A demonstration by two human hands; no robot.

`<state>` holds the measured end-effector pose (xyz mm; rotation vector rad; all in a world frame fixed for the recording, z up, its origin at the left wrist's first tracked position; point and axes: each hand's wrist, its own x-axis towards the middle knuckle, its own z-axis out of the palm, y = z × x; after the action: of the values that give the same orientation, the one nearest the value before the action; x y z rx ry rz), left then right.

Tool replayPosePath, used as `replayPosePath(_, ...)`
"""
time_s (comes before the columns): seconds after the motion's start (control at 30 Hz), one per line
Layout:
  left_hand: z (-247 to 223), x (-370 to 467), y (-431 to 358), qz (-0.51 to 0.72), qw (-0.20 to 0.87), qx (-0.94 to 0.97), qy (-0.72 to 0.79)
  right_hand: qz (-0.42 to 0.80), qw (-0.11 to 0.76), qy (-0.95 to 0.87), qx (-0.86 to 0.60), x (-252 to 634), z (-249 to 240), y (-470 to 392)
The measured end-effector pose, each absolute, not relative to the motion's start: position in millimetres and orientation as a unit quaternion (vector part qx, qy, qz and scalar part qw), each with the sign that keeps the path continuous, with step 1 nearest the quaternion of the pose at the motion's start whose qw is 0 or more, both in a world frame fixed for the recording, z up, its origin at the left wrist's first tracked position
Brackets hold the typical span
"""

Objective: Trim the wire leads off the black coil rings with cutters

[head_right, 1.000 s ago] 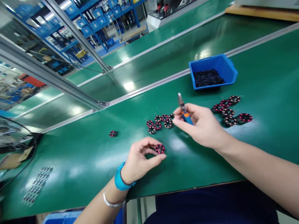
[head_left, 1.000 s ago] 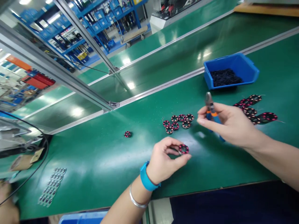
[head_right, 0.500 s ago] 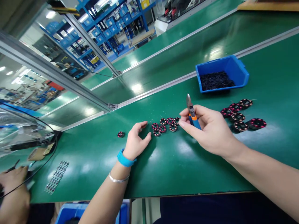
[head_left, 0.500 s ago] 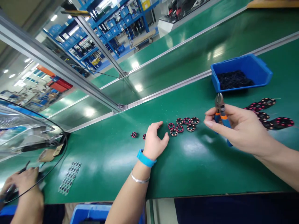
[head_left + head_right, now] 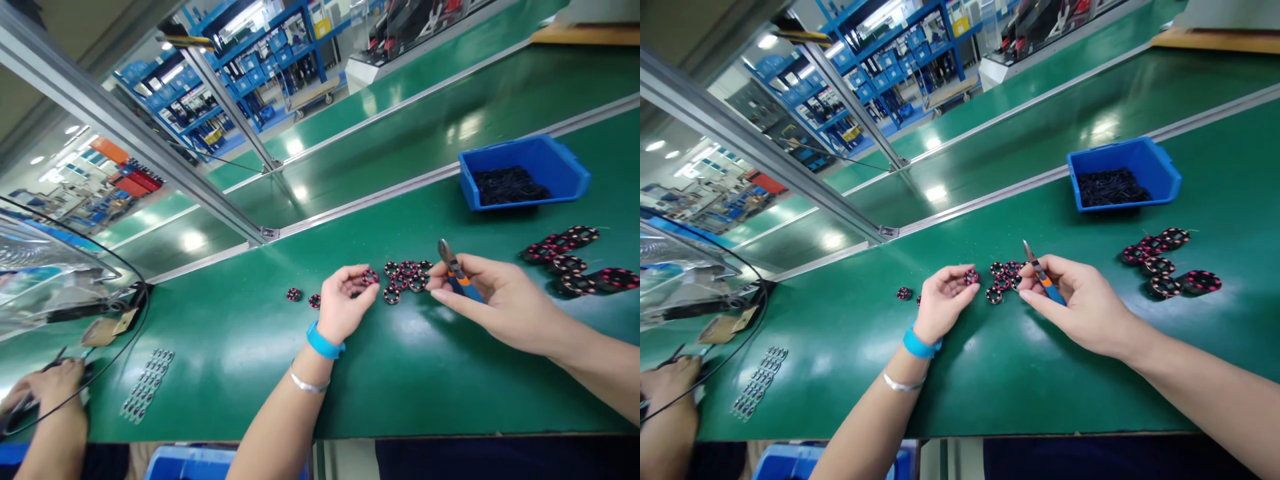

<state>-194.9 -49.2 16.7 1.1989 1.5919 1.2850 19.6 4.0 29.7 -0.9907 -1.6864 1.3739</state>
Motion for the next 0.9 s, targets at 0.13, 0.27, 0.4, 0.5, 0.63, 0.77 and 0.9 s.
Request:
replayPosePath(0.13, 26.5, -169.6, -80.5, 0.512, 0.551, 0.375, 0.541, 0.581, 0.34, -0.65, -0.354, 11.9, 30.7, -2.5)
replayPosePath(0.27, 29.0, -153.5, -89.3, 0.506, 0.583, 0.354, 0.528, 0.595, 0.32, -0.657, -0.335, 4.8, 32.1, -14.4)
replayPosePath(0.4, 28.1, -151.8, -88.1, 0.481, 0.596, 0.37, 0.526, 0.601, 0.3, -0.665, -0.326, 1.6, 31.2, -15.9)
replayPosePath(0.5, 28.0, -154.1, -90.3, 0.455, 0.606, 0.392, 0.522, 0.609, 0.327, -0.641, -0.335, 4.2, 31.6, -4.8)
replayPosePath(0.63, 28.1, -154.4, -92.6, 0.452, 0.603, 0.402, 0.519, 0.614, 0.363, -0.584, -0.387, 13.9, 34.2, 6.3)
replayPosePath(0.77, 28.4, -151.7, -91.9, 0.463, 0.61, 0.385, 0.515, 0.663, 0.278, -0.607, -0.339, 13.2, 35.9, -5.0)
replayPosePath(0.9, 29.2, -150.9, -93.2, 0.443, 0.626, 0.388, 0.512, 0.647, 0.281, -0.629, -0.327, 3.8, 36.5, -10.6)
